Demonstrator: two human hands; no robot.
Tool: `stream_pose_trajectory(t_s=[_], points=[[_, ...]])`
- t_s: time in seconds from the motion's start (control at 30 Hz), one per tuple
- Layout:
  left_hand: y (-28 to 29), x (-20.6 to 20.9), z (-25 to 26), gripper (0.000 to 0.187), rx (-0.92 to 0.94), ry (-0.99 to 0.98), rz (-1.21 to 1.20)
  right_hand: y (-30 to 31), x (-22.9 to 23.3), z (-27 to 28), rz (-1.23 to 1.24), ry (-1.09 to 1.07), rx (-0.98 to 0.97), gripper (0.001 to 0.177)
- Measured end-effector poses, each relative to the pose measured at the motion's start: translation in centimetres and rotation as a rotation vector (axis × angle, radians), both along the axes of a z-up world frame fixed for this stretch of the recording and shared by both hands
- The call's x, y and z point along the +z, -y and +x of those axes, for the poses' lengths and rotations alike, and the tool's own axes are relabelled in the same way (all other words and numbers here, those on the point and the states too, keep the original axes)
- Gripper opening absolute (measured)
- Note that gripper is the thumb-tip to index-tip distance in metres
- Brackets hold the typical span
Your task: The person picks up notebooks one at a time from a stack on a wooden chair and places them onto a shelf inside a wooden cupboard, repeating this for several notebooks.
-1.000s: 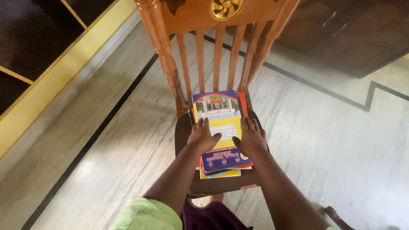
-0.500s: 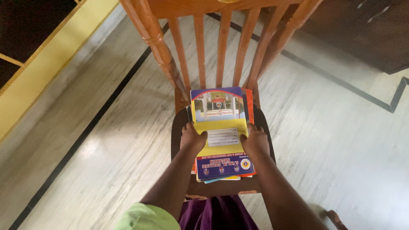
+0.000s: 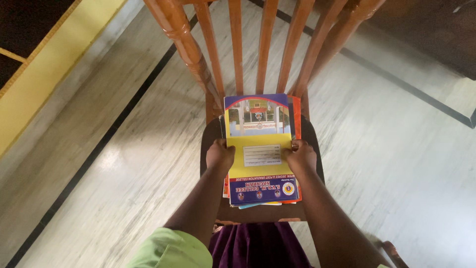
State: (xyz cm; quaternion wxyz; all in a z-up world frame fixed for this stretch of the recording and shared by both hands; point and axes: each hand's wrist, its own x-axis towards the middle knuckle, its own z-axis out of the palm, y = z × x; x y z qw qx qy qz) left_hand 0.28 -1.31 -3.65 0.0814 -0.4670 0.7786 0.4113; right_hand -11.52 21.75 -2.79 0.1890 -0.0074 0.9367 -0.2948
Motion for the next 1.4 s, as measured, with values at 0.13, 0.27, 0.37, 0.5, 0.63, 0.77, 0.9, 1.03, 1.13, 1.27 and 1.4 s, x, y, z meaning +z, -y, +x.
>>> stream_pose_trajectory(t_s=[0.13, 0.27, 0.37, 0.5, 0.63, 0.77, 0.9, 1.03, 1.13, 1.27, 1.4], points=[[0.0, -0.2, 0.0, 0.032, -0.003, 0.027, -0.036, 0.3, 1.3, 0.0, -0.083, 0.148, -0.14, 0.048], [0.0, 0.3, 0.3, 0.03, 0.046, 0.002, 0.002, 0.7, 1.1, -0.1, -0.143, 0.2, -0.21, 0.043], [0.0, 0.8, 0.5, 0.031, 0.088, -0.013, 0.042, 0.7, 0.4, 0.0, -0.274, 0.269, -0.282, 0.042], [0.1, 0.9, 0.8, 0.031, 0.087, -0.06, 0.051, 1.0, 0.4, 0.1, -0.29, 0.338, -0.339, 0.045], [0.1, 0.6, 1.4, 0.034, 0.126, -0.188, 0.081, 1.4, 1.0, 0.5, -0.415, 0.323, -0.351, 0.043], [0.4, 0.2, 1.5, 0.036, 0.249, -0.317, 0.275, 1.7, 3.0, 0.9, -0.395, 0.315, -0.363, 0.039], [1.1, 0.5, 1.2, 0.038, 0.398, -0.649, 0.759, 2.1, 4.3, 1.0, -0.527, 0.39, -0.45, 0.036], [2.5, 3.6, 1.8, 0.047, 0.207, -0.691, 0.805, 2.7, 4.6, 0.8, -0.66, 0.357, -0.476, 0.034], [3.1, 6.6, 2.2, 0.049, 0.186, -0.727, 0.794, 3.4, 5.7, 1.1, -0.702, 0.344, -0.509, 0.034], [3.7, 9.8, 2.6, 0.039, 0.219, -0.674, 0.692, 4.4, 8.3, 1.6, -0.756, 0.341, -0.511, 0.036], [5.0, 11.8, 3.4, 0.033, 0.22, -0.823, 0.649, 5.4, 12.5, 2.9, -0.944, 0.38, -0.355, 0.04]])
